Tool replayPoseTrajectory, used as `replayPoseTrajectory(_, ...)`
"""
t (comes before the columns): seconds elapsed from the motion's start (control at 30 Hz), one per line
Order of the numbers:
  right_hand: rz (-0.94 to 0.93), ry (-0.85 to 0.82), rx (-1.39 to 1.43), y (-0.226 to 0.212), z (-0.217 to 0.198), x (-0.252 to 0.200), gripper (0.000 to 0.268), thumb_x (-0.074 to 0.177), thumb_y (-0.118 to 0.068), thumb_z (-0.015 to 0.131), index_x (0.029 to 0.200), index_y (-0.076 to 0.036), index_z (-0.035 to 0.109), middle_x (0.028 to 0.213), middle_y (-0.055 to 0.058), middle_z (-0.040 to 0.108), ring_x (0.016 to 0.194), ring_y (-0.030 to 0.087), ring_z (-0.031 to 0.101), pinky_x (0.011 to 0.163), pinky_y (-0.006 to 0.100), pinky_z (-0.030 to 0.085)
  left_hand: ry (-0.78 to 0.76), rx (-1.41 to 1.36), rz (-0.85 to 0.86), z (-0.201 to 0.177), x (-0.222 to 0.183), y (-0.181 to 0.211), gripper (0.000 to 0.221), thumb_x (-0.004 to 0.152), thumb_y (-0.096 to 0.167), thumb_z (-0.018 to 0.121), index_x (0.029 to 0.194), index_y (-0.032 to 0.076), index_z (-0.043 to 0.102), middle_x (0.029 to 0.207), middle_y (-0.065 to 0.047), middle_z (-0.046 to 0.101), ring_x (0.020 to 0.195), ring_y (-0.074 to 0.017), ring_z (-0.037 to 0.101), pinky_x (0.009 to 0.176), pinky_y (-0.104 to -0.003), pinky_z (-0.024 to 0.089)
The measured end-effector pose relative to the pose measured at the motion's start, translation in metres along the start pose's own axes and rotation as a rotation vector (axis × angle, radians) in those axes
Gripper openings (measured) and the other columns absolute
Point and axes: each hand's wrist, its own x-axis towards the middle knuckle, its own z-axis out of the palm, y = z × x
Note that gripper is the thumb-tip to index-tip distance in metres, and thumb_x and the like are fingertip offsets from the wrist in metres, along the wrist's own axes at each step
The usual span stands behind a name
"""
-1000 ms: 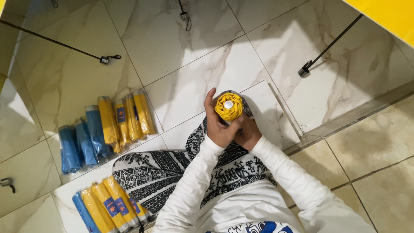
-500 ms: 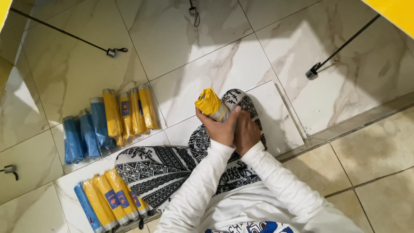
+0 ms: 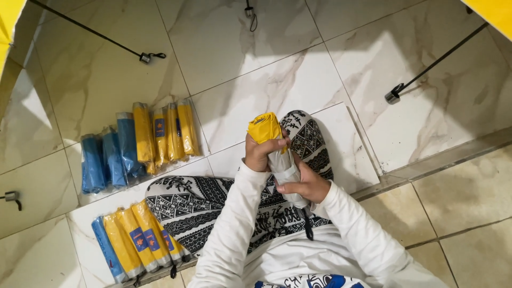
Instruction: Putting folded umbrellas into protective sleeves and opening a large silver umbrella.
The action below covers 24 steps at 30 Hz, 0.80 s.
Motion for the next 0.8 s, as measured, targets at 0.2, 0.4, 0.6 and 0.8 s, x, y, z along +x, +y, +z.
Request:
replayPoseTrajectory(0.2,0.049,0.226,-0.566,-0.020,0.022,-0.006,0.060,0.065,-0.013,0.068,0.113,-0.003,0.032,0.099,0.026,0.053,0.094,0.042,0.053,0.075,0.055,0.041,0.053,0.220,0.059,-0.003,-0.001,0.008,0.030,0.051,-0.007,0.070,0.075,0.001,0.056,0.065,-0.013,0.058,0.058,-0.0199,0.058,0.055,-0.031,0.046)
replayPoseTrajectory(0.4,0.236,-0.439,0.602,0.009,0.014,-0.014,0.022,0.065,-0.003,0.059,0.083,0.004,0.047,0.061,0.012,0.044,0.043,0.021,0.048,0.040,0.036,0.044,-0.153,-0.151,-0.082,-0.023,0.005,0.027,0.040,0.051,-0.005,0.061,0.088,0.004,0.047,0.066,-0.015,0.051,0.061,-0.0267,0.059,0.058,-0.035,0.050)
replayPoseTrajectory(0.6,0.111,0.137,-0.507,-0.002,0.019,-0.005,0.086,0.054,-0.033,0.082,0.120,-0.007,0.035,0.108,0.024,0.050,0.103,0.041,0.048,0.084,0.052,0.038,0.097,0.249,0.158,-0.021,0.003,0.035,0.037,0.053,-0.009,0.064,0.086,-0.002,0.048,0.059,-0.015,0.053,0.052,-0.0194,0.056,0.050,-0.027,0.044)
replayPoseTrajectory(0.8,0.007,-0.314,0.164,0.009,0.027,0.005,0.004,0.073,0.001,0.060,0.076,0.003,0.061,0.041,0.014,0.054,0.034,0.020,0.055,0.041,0.032,0.047,0.012,0.039,-0.008,-0.017,0.003,0.045,0.033,0.053,-0.009,0.061,0.082,-0.001,0.050,0.060,-0.014,0.053,0.053,-0.0238,0.058,0.051,-0.031,0.046)
